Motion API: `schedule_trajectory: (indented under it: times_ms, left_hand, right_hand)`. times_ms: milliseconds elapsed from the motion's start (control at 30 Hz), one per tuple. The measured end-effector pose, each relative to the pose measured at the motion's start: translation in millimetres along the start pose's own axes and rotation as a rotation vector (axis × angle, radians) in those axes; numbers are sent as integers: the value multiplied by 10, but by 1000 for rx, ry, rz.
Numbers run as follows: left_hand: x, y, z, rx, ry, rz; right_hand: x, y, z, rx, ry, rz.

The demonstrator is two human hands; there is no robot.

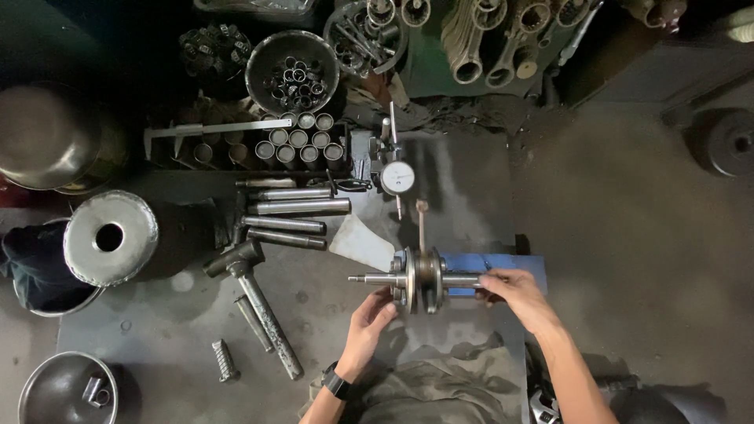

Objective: The person assembles a mechanical shaft assembly by sliding cylindrical metal rings onto a rod held in a blue vise. They use a dial indicator to measure the assembly and a hammer to tap a component into place.

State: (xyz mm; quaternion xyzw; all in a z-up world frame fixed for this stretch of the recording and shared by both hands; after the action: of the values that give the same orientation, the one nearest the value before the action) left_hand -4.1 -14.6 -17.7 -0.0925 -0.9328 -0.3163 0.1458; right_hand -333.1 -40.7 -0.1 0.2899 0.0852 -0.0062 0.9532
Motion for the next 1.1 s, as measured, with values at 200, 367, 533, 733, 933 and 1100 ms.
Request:
schedule_trajectory:
  times_ms: [200,367,533,733,933,1100]
  left_hand:
    - [24,28,-78,-48,-51,-26]
    - [38,50,-103,-12,-24,-5]
    - [16,39,-68,-12,-45,-7]
    - [29,44,-64,-9,-18,-7]
    - [-15,-14,57,-1,2,2]
    - [-10,-3,46,17,-12,-14]
  right_hand:
    - [68,128,308,-93,45,-12]
    - [116,132,300,-37,-75,-11]
    - [-37,-104,-241,13,-62,-6]
    - [30,27,130,5,31,-11]
    - [26,94,218,-84,10,46]
    - [415,91,458,-198,727,66]
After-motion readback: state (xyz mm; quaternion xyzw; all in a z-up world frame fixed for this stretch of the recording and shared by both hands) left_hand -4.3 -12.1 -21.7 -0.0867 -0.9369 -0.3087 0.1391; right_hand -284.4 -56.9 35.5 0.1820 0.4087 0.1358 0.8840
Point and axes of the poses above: each hand's wrist, its own y-axis away from the middle knuckle, its own x-axis out of the palm, z = x × y, the point moved 2 cm from there along -y, towards the middle knuckle, and after that the axes turned 6 degrees about -x, right-handed, at the moved point
